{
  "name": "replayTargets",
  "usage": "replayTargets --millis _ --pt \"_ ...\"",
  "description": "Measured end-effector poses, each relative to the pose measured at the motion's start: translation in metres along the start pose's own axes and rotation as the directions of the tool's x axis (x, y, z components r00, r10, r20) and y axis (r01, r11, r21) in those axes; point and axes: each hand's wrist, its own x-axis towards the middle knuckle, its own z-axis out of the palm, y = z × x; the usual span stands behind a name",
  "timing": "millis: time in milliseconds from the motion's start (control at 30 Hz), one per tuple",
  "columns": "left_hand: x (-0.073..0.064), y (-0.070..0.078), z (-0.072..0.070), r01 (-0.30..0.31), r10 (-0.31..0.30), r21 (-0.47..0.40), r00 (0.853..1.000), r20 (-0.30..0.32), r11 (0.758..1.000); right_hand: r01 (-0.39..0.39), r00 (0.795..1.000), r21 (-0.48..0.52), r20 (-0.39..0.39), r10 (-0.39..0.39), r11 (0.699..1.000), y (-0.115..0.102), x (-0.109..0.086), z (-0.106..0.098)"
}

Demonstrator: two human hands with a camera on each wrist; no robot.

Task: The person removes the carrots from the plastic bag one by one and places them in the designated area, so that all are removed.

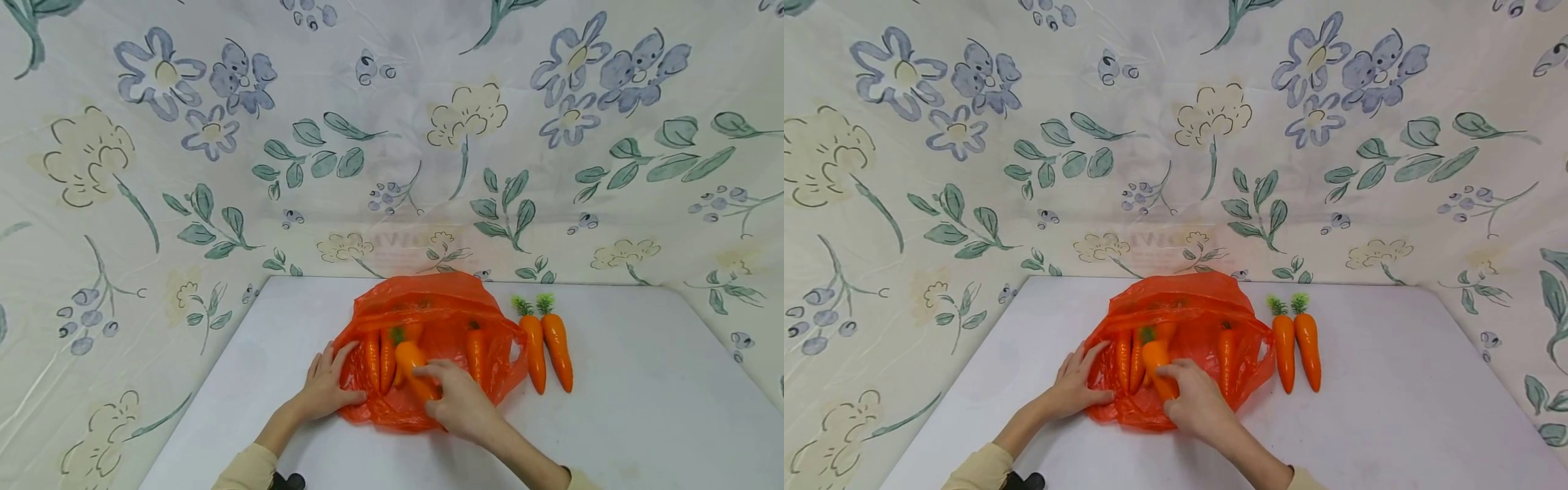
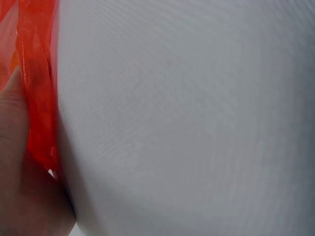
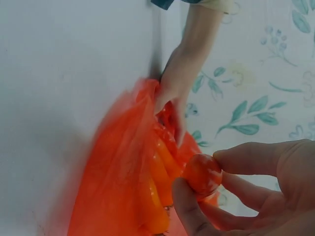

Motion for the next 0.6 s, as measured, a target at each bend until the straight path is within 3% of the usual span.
replayTargets --millis 367,600 --pt "-0.002 0.001 0.0 0.024 -0.024 -0.016 1.0 0.0 1.0 0.007 0.998 0.018 0.065 -0.009 1.0 -0.009 -0.007 0.001" --pt "-0.002 0.002 0.0 0.027 -0.027 -0.021 1.0 0.006 0.999 0.081 0.996 0.028 0.038 -0.082 0.996 -0.015 -0.012 -0.001"
